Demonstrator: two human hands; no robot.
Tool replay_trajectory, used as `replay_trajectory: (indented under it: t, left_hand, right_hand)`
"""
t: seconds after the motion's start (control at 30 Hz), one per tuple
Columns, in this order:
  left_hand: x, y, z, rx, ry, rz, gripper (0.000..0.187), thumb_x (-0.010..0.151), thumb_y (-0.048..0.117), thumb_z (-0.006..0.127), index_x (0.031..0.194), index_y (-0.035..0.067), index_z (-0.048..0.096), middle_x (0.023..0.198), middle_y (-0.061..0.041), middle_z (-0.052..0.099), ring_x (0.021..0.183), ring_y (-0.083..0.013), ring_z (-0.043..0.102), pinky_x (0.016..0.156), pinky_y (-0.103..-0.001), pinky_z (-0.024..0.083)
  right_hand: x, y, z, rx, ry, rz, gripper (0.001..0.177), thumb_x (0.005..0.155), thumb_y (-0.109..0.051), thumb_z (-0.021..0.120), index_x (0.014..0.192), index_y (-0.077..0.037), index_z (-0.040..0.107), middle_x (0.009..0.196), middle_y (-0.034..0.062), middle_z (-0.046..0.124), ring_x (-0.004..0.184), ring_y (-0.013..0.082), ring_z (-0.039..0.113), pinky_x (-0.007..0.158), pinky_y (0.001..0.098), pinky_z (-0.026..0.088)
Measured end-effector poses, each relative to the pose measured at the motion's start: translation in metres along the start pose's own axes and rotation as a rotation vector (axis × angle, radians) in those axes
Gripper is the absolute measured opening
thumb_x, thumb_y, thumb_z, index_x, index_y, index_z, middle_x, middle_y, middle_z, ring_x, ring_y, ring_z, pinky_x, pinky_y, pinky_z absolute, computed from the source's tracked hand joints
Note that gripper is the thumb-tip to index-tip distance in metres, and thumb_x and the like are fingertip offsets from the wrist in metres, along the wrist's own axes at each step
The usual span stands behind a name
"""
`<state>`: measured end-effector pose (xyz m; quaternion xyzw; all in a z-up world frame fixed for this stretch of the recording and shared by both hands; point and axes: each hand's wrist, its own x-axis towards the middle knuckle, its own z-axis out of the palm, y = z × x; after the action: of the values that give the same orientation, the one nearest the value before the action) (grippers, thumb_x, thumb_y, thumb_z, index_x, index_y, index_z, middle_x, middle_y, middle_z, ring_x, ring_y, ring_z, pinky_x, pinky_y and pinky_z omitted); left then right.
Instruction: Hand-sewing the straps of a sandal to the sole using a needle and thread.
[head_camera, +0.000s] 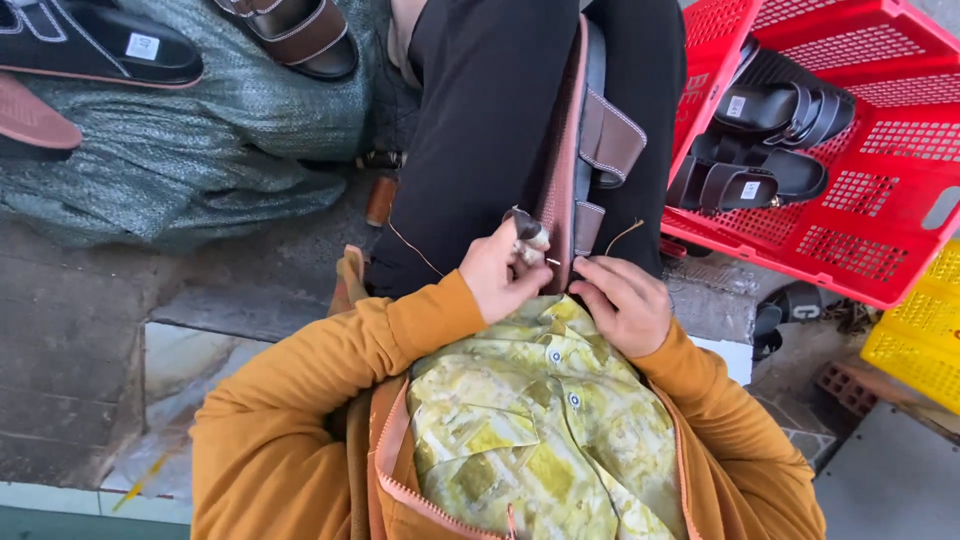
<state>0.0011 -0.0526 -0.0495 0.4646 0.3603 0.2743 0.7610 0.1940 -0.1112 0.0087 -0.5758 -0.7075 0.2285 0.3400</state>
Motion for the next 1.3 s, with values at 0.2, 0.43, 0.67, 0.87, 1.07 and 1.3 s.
replay_trajectory:
  t: [0.2, 0.43, 0.67, 0.87, 1.07, 1.3]
  left_hand:
    - [0.006, 0.03, 0.018, 0.475, 0.101, 0.283, 0.03, 0.075, 0.025, 0.068, 0.095, 0.006, 0.057, 0.082, -0.009, 0.057, 0.065, -0.018, 0.061, 0.05, -0.026, 0.051]
    - [-0.004, 0.008, 0.019, 1.053, -0.064, 0.862, 0.021, 0.093, 0.023, 0.046, 0.085, 0.011, 0.06, 0.077, -0.006, 0.047, 0.073, -0.0262, 0.055, 0.057, -0.036, 0.047]
    - [-0.012, 0.032, 0.004, 0.987, -0.08, 1.058, 0.017, 0.093, 0.015, 0.056, 0.076, 0.011, 0.058, 0.072, -0.007, 0.045, 0.061, -0.0256, 0.053, 0.051, -0.034, 0.044]
    - [-0.007, 0.036, 0.009, 0.592, 0.024, 0.685, 0.012, 0.081, 0.02, 0.076, 0.082, 0.009, 0.072, 0.079, -0.008, 0.058, 0.068, -0.0267, 0.063, 0.057, -0.035, 0.053]
    - [0.0, 0.059, 0.017, 0.868, 0.019, 1.017, 0.022, 0.087, 0.015, 0.066, 0.071, 0.004, 0.057, 0.071, -0.009, 0.045, 0.055, -0.0272, 0.053, 0.047, -0.036, 0.046]
    - [-0.006, 0.051, 0.01, 0.978, -0.032, 1.118, 0.021, 0.086, 0.006, 0.064, 0.066, 0.007, 0.056, 0.068, -0.007, 0.044, 0.052, -0.024, 0.05, 0.045, -0.033, 0.04]
  right_hand:
    - [0.011, 0.001, -0.055, -0.278, -0.386, -0.103, 0.038, 0.089, -0.021, 0.05, 0.126, -0.023, 0.058, 0.085, 0.0048, 0.059, 0.057, 0.0257, 0.062, 0.05, 0.0373, 0.054]
    - [0.023, -0.012, -0.079, -0.288, -0.497, -0.185, 0.033, 0.085, -0.019, 0.049, 0.116, -0.027, 0.059, 0.123, 0.0044, 0.049, 0.055, 0.0288, 0.063, 0.05, 0.0427, 0.055]
    - [0.006, 0.017, -0.042, -0.422, -0.228, -0.266, 0.026, 0.085, -0.016, 0.055, 0.11, -0.022, 0.062, 0.106, 0.0002, 0.055, 0.064, 0.0177, 0.061, 0.057, 0.0303, 0.052]
    - [0.001, 0.018, -0.057, -0.519, -0.204, -0.113, 0.024, 0.088, -0.021, 0.051, 0.109, -0.023, 0.063, 0.089, -0.0072, 0.057, 0.062, 0.0139, 0.061, 0.055, 0.0261, 0.05]
    - [0.013, -0.001, -0.044, -0.45, -0.135, -0.238, 0.02, 0.088, -0.015, 0.05, 0.102, -0.018, 0.064, 0.092, -0.0004, 0.057, 0.06, 0.0166, 0.058, 0.054, 0.0288, 0.05]
    - [0.023, -0.004, -0.045, 0.015, -0.213, -0.097, 0.017, 0.085, -0.009, 0.056, 0.097, -0.014, 0.066, 0.078, 0.0007, 0.055, 0.052, 0.0176, 0.053, 0.048, 0.0276, 0.046]
